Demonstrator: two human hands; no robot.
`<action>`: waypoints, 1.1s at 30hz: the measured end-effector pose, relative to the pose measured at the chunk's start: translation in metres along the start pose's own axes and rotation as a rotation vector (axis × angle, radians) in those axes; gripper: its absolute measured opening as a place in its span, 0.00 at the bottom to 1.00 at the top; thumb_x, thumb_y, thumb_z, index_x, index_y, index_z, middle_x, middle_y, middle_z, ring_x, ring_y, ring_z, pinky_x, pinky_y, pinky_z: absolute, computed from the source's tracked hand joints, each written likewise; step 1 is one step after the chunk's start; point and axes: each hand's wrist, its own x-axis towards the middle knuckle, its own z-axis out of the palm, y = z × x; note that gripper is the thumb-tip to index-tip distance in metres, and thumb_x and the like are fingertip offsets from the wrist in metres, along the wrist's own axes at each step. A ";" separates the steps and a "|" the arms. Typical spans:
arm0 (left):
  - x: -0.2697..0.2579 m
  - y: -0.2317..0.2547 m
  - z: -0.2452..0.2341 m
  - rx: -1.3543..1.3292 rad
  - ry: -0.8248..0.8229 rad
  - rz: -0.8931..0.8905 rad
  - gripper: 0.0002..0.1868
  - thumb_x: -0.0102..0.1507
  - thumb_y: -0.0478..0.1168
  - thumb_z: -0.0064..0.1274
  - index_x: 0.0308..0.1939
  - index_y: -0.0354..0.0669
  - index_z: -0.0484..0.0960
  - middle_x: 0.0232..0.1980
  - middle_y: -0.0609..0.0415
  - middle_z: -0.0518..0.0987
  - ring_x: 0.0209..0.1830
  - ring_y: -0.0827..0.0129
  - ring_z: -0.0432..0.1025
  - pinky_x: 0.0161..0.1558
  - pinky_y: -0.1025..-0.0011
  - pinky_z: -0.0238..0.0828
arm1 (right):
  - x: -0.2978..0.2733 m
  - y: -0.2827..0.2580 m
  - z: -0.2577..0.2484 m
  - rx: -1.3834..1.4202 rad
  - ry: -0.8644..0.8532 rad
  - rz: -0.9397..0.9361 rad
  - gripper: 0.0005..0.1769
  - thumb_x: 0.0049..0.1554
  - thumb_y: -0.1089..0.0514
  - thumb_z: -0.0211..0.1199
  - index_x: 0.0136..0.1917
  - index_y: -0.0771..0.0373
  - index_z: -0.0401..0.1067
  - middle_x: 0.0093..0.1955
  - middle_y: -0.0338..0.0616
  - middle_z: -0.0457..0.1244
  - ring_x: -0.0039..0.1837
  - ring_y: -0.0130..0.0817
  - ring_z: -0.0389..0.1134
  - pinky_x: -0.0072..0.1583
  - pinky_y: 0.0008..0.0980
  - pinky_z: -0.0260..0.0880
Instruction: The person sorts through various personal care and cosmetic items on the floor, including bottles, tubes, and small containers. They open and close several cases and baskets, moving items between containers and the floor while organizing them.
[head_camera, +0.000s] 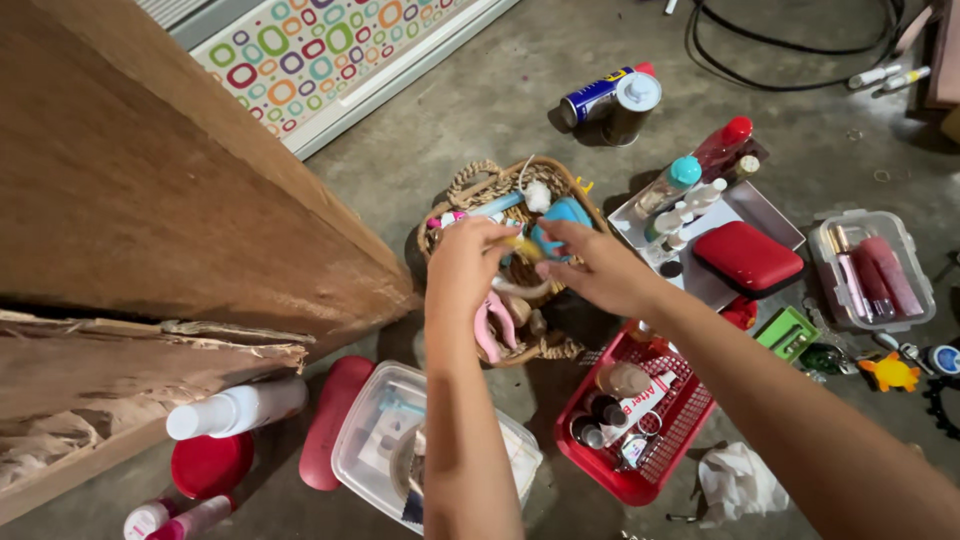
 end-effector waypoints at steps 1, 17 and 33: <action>0.005 0.007 -0.001 -0.018 -0.029 -0.049 0.12 0.62 0.41 0.59 0.49 0.55 0.88 0.48 0.50 0.82 0.54 0.53 0.74 0.56 0.61 0.68 | 0.003 -0.004 -0.001 -0.043 0.009 0.035 0.32 0.56 0.52 0.66 0.72 0.58 0.62 0.60 0.54 0.67 0.58 0.42 0.71 0.56 0.39 0.72; 0.003 0.009 0.018 0.072 0.273 0.012 0.21 0.59 0.35 0.58 0.57 0.45 0.82 0.66 0.48 0.75 0.65 0.47 0.69 0.63 0.57 0.66 | -0.027 -0.024 -0.029 -0.834 -0.486 -0.144 0.48 0.30 0.61 0.74 0.66 0.44 0.73 0.73 0.39 0.59 0.74 0.43 0.57 0.67 0.53 0.59; -0.023 0.026 0.047 -0.065 -0.584 -0.101 0.63 0.32 0.63 0.77 0.67 0.41 0.74 0.73 0.47 0.68 0.73 0.54 0.64 0.71 0.62 0.60 | -0.042 0.001 -0.046 -0.301 0.135 -0.094 0.19 0.52 0.75 0.56 0.57 0.68 0.70 0.49 0.50 0.71 0.54 0.43 0.74 0.53 0.37 0.74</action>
